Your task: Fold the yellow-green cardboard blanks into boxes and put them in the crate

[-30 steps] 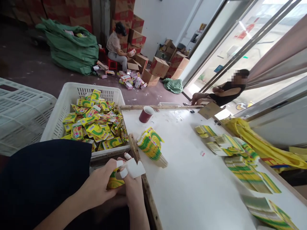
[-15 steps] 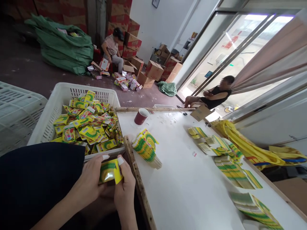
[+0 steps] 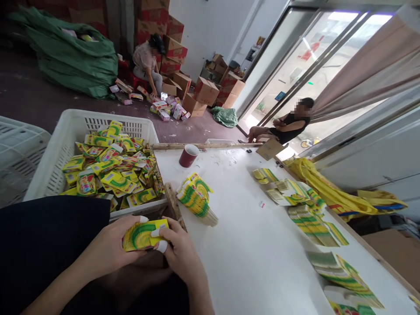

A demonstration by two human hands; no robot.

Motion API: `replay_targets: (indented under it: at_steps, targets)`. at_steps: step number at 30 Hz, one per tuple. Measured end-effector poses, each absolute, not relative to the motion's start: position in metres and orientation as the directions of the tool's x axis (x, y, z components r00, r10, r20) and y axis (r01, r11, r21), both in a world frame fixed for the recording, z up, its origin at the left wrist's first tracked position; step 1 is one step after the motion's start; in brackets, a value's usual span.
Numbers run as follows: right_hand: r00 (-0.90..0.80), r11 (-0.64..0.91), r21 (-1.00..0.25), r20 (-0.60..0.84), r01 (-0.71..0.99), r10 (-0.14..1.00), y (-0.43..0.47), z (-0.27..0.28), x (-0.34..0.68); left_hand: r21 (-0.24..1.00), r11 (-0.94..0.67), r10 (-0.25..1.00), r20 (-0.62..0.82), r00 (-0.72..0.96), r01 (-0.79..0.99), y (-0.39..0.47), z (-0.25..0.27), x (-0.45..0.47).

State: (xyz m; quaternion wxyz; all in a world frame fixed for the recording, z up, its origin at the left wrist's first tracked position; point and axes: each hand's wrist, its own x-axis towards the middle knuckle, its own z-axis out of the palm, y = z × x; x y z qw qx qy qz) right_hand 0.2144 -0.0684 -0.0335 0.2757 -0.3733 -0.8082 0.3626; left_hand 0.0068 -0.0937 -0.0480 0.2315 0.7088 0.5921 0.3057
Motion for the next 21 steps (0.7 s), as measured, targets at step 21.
replay_targets:
  at_steps: [21]
  targets:
    - [0.247,0.040,-0.644,0.349,0.764,0.904,0.005,-0.042,0.258,0.651,-0.079,0.801,0.492,-0.341,0.755,-0.062,-0.042,-0.016]
